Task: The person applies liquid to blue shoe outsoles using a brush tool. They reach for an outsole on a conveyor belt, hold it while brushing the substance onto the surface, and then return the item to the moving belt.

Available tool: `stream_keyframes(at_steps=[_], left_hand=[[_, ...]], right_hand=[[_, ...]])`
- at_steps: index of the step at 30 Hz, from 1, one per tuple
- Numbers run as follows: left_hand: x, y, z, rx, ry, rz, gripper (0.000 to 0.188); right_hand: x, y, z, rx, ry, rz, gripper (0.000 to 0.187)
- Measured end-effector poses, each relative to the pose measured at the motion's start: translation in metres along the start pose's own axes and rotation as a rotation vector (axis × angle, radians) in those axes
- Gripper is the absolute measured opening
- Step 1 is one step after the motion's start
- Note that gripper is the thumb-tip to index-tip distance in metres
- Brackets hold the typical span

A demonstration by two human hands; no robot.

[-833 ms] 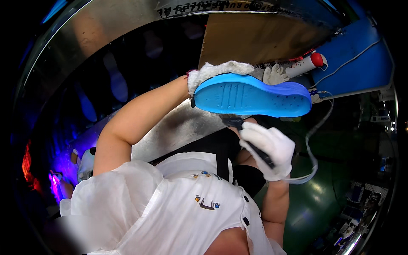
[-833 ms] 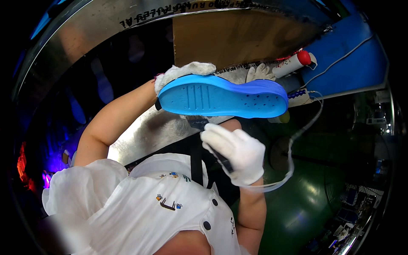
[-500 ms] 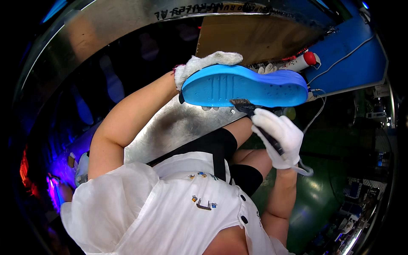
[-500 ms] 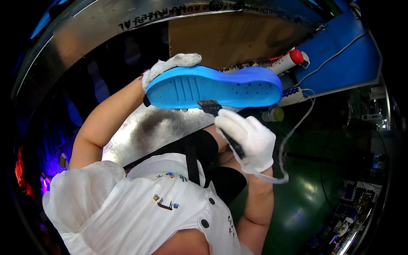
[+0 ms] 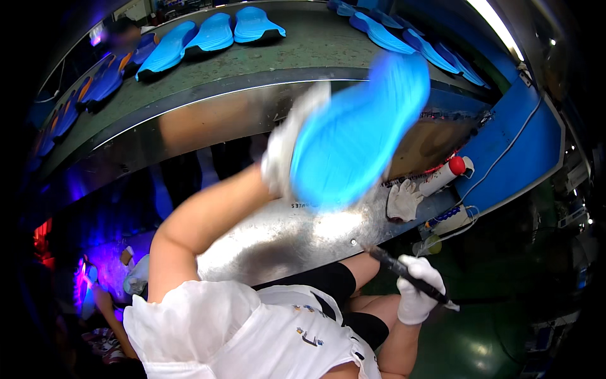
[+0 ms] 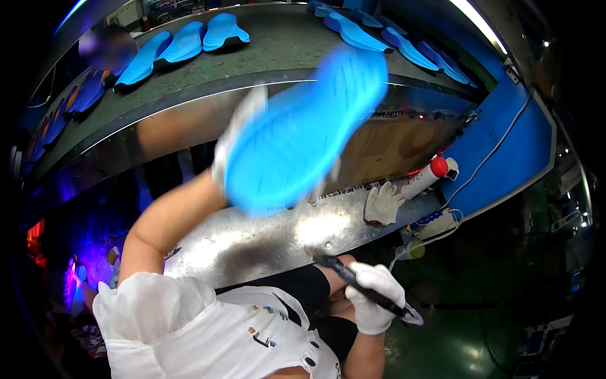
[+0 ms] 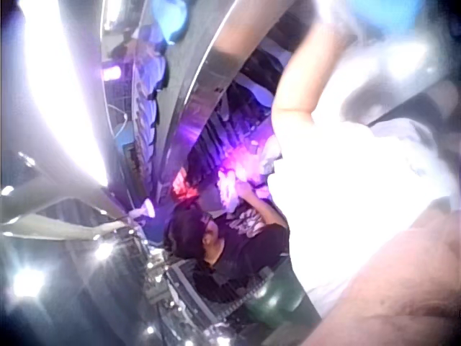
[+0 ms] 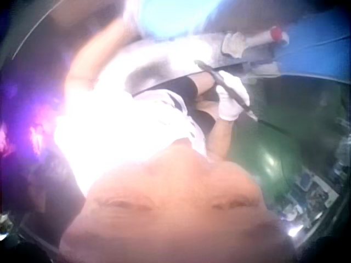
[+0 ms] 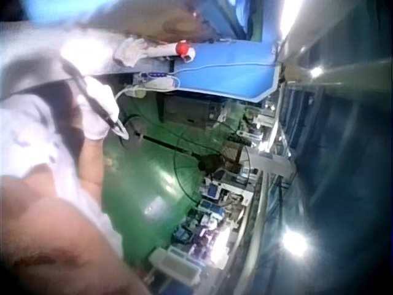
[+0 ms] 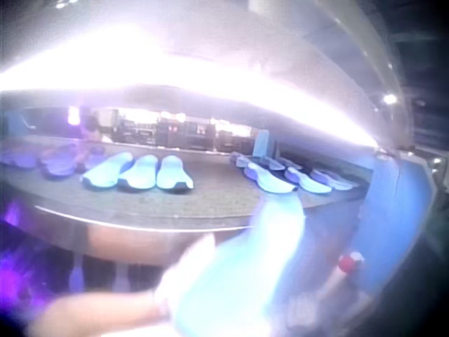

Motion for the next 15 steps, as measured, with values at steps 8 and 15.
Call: stream_keyframes(at_steps=[8,15], left_hand=[[-0.053,0.139,-0.012,3.429,-1.825,-0.226,0.05],[0.001,0.167,0.033,2.775,-1.452,-0.857,0.028]], right_hand=[[0.029,0.029,0.001,0.015,0.132,-0.269,0.026],[0.032,0.025,-0.003,0.005,0.224,-0.387,0.021]])
Point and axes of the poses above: each hand's wrist, its own x-axis away from the middle knuckle, its own z-axis out of the back of the hand, y = z × x, the point moved 1 cm from there along -x, towards the middle knuckle, and after that the axes turned 10 degrees about z, right-handed, at the moved point
